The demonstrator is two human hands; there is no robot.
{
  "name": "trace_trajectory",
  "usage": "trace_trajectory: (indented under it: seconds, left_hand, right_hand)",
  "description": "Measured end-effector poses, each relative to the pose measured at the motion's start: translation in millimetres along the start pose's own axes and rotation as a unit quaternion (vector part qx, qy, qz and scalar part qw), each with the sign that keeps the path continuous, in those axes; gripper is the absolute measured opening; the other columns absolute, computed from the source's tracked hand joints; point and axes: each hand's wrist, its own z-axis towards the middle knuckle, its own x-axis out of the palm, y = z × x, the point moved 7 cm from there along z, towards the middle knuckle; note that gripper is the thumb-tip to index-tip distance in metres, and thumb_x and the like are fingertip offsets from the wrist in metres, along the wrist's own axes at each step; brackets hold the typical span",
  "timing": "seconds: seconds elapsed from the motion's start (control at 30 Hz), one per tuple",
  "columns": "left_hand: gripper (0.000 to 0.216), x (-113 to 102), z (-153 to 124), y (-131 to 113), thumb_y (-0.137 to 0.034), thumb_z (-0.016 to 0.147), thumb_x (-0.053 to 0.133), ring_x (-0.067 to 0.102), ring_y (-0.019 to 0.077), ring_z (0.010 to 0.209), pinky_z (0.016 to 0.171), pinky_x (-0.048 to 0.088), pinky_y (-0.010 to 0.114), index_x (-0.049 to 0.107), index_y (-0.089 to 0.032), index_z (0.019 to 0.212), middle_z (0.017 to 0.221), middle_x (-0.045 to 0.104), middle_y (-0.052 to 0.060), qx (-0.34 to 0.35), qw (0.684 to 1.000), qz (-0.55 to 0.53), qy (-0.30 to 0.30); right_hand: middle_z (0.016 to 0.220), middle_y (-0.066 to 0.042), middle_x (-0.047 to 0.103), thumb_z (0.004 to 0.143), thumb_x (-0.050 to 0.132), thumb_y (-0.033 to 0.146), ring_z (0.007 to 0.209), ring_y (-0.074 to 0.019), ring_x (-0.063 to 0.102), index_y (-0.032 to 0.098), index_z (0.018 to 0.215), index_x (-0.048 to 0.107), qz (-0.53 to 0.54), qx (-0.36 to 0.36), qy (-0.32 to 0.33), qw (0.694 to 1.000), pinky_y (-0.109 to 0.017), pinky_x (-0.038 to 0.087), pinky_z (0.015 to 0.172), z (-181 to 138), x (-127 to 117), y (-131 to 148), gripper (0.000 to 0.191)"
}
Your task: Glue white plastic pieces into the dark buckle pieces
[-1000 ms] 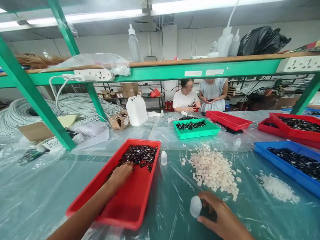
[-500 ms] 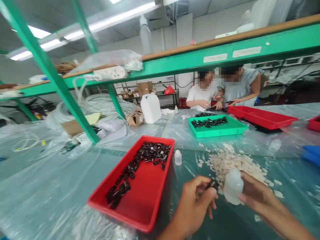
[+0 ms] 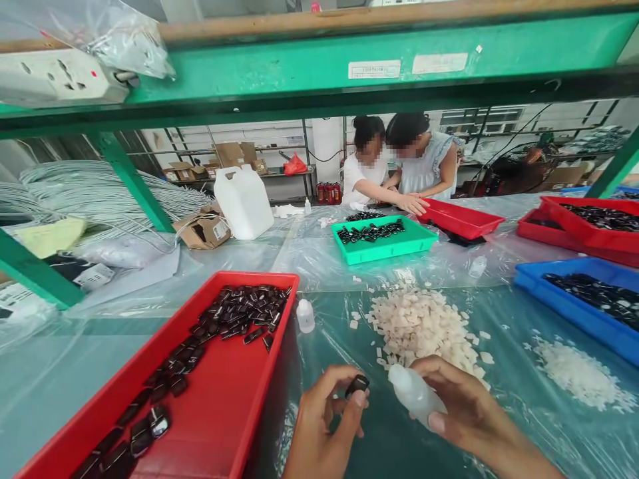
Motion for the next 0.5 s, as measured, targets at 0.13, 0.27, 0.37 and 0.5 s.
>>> trace_trajectory:
  seconds: [0.13, 0.27, 0.37, 0.5]
  left_hand:
    - [0.026, 2, -4, -7, -0.046, 0.097, 0.062, 0.064, 0.0172, 0.072, 0.054, 0.054, 0.021, 0.071, -0.021, 0.098, 0.081, 0.068, 0.003, 0.011, 1.000, -0.010, 0.008]
    - [0.019, 1, -7, -15, -0.040, 0.097, 0.063, 0.063, 0.0153, 0.071, 0.057, 0.055, 0.020, 0.071, -0.022, 0.097, 0.083, 0.068, 0.002, 0.017, 1.000, 0.002, 0.013]
    - [0.014, -1, -8, -20, -0.035, 0.097, 0.065, 0.062, 0.0138, 0.072, 0.061, 0.055, 0.019, 0.073, -0.024, 0.097, 0.087, 0.068, 0.001, 0.018, 1.000, 0.015, 0.007]
    - [0.010, -2, -8, -23, -0.029, 0.096, 0.066, 0.065, 0.0130, 0.076, 0.062, 0.055, 0.016, 0.075, -0.031, 0.099, 0.092, 0.072, -0.001, 0.030, 0.999, 0.028, -0.004]
  right_hand:
    - [0.108, 0.000, 0.062, 0.092, 0.070, 0.048, 0.088, -0.0170, 0.063, 0.033, 0.116, 0.062, 0.032, 0.006, -0.002, 0.999, -0.029, 0.052, 0.080, -4, 6, 0, 0.029]
    - [0.108, 0.001, 0.061, 0.096, 0.067, 0.043, 0.084, -0.0144, 0.063, 0.037, 0.121, 0.060, -0.025, 0.003, -0.006, 1.000, -0.026, 0.052, 0.075, -8, 4, 1, 0.027]
    - [0.114, 0.000, 0.062, 0.097, 0.066, 0.041, 0.097, -0.0176, 0.063, 0.039, 0.121, 0.058, -0.101, 0.004, -0.015, 0.995, -0.026, 0.051, 0.079, -10, -1, 2, 0.025]
    - [0.115, 0.000, 0.064, 0.097, 0.065, 0.034, 0.103, -0.0196, 0.066, 0.040, 0.121, 0.057, -0.182, -0.020, -0.022, 0.983, -0.027, 0.053, 0.080, -11, -3, 9, 0.026]
